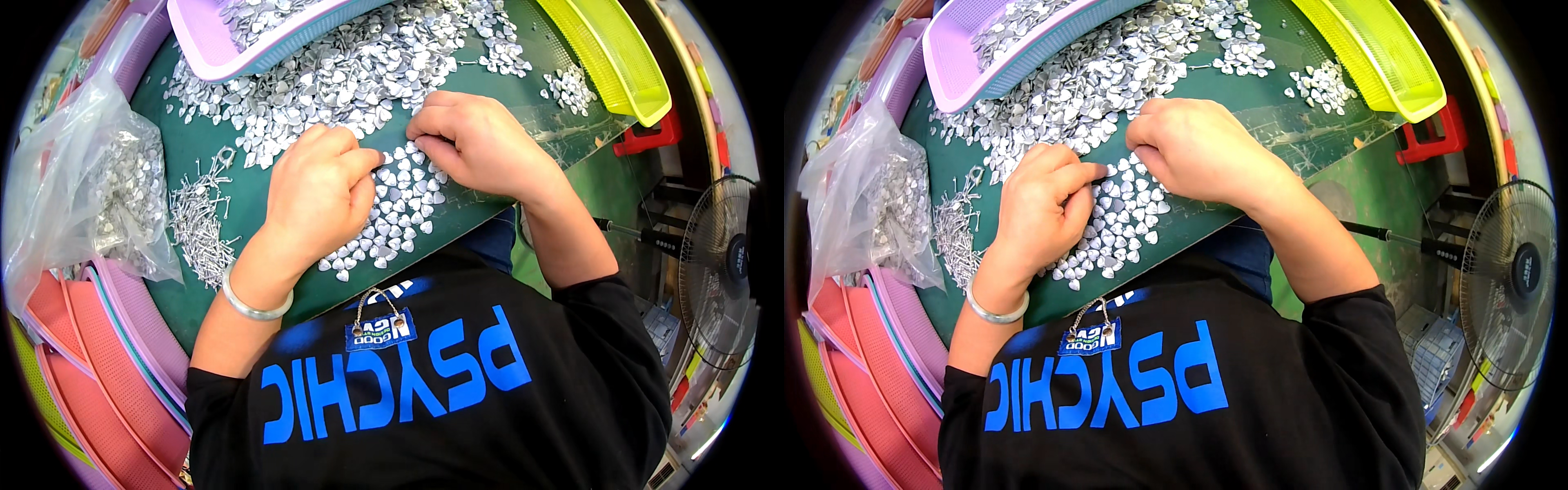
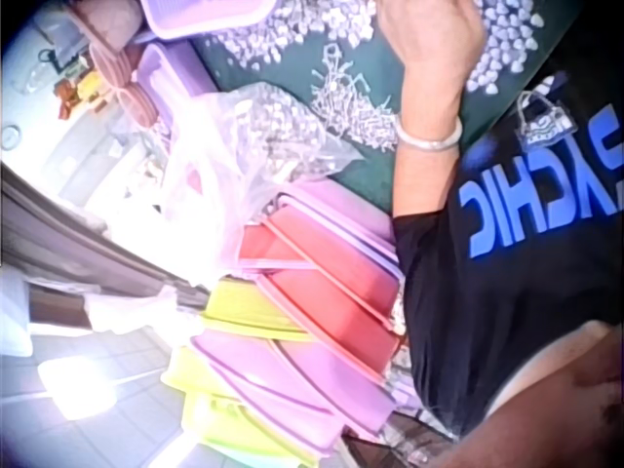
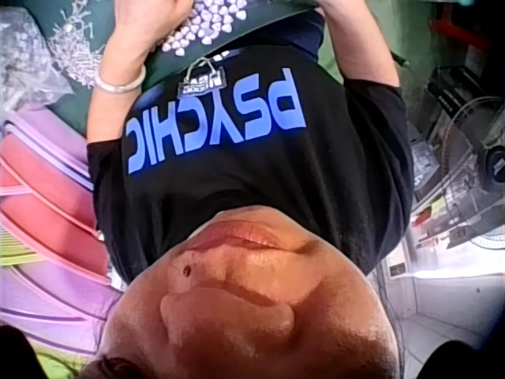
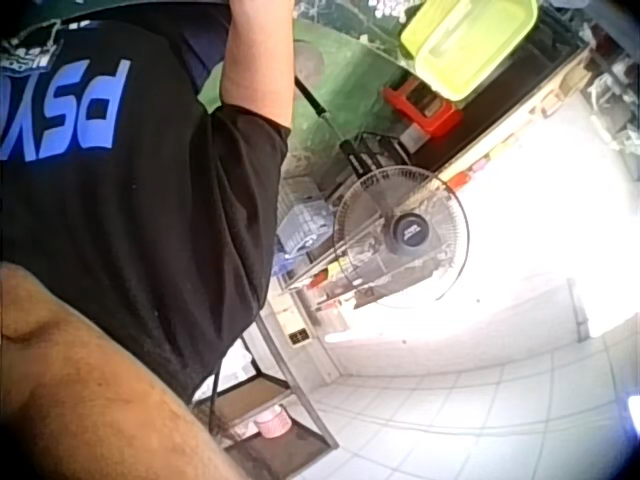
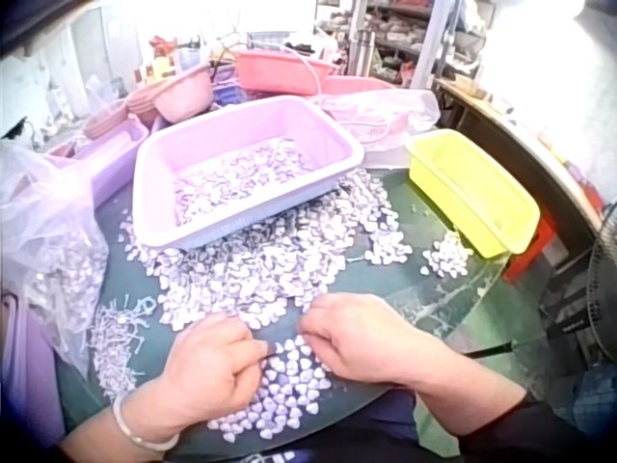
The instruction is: The person sits at a table and uses both hands to pick up small, silver, heart-shaped metal pieces and thin metal pins. They insert the pins into the holes of the heart pieces and place the assembled items into a pile on the green table surface.
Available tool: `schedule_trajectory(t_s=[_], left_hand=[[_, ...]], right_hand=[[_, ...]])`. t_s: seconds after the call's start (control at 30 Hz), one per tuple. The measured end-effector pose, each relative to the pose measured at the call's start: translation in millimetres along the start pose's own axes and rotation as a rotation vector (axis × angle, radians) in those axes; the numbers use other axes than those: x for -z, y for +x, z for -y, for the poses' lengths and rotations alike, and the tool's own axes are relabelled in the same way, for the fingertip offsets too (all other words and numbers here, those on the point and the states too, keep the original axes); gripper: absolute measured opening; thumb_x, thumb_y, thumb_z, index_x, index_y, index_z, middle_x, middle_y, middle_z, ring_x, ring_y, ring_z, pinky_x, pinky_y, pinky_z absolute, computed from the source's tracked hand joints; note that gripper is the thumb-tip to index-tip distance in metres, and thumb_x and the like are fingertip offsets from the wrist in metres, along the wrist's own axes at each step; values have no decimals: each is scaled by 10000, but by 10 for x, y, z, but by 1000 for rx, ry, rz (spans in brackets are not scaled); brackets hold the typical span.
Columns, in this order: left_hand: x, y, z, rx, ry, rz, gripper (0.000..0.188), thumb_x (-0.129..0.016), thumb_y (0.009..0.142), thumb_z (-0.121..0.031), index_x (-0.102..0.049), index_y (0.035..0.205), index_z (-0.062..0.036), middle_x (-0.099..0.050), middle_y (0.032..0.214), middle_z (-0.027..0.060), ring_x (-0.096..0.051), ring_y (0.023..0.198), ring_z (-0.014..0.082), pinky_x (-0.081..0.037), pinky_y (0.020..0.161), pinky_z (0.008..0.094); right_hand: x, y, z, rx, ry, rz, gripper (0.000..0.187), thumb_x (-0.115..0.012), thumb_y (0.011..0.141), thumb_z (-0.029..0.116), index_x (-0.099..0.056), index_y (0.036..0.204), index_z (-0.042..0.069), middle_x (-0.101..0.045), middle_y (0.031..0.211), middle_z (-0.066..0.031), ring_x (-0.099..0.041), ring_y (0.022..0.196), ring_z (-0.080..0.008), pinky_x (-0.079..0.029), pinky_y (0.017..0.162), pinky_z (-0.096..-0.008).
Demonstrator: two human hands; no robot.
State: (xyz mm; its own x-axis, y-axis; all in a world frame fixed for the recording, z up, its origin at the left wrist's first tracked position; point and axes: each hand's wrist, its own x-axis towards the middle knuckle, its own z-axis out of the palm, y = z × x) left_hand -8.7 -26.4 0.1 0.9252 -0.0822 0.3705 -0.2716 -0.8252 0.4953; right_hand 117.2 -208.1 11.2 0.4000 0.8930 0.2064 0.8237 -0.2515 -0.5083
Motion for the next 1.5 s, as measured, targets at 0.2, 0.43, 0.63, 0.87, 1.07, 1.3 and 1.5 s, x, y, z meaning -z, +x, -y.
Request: schedule_trajectory(t_s=[0.2,0.43,0.63,0.87,1.07,1.3,1.5], left_hand=[[8,-8,2,34,6,-48,169,-609,718,18,-702,852,-27,-571,723,76,-539,696,265,-455,625,361],[16,-6,-18,0,1,59,191,-610,713,14,-707,865,-50,-547,711,70,-536,698,269,-459,631,368],[30,21,0,20,56,-14,230,-605,731,17,-704,924,-56,-552,743,74,-542,730,272,-462,663,373],[8,57,24,43,149,-62,268,-602,753,12,-702,991,-59,-556,820,84,-545,792,272,-459,701,378],[-23,108,-10,14,205,-14,304,-612,744,4,-716,1013,-93,-526,839,80,-521,814,271,-446,725,372],[-5,78,-33,4,159,18,256,-613,735,11,-730,940,-87,-522,838,79,-512,814,271,-437,729,367],[12,13,35,25,28,-48,212,-618,730,18,-722,895,-66,-539,790,70,-523,781,264,-445,700,358]], right_hand=[[-26,-16,21,-7,4,-10,102,-643,797,42,-662,896,26,-628,850,-104,-618,801,-318,-495,688,-389],[-18,38,40,-7,13,35,113,-617,810,60,-659,913,43,-633,859,-109,-623,821,-323,-503,707,-404],[-81,113,44,-41,-71,12,121,-587,823,92,-654,919,65,-647,864,-114,-639,851,-320,-514,725,-425],[-41,81,14,-50,-45,-53,132,-604,815,57,-649,939,48,-645,868,-118,-628,834,-324,-508,721,-406],[-47,81,19,-73,-61,-54,115,-595,820,86,-669,905,64,-646,895,-110,-637,861,-321,-521,739,-414],[-82,71,54,-86,-32,-24,77,-651,799,114,-680,859,75,-614,853,-96,-631,815,-312,-518,716,-415],[-32,88,40,-49,-23,18,62,-649,809,120,-671,848,77,-614,842,-91,-629,811,-312,-516,705,-412]])
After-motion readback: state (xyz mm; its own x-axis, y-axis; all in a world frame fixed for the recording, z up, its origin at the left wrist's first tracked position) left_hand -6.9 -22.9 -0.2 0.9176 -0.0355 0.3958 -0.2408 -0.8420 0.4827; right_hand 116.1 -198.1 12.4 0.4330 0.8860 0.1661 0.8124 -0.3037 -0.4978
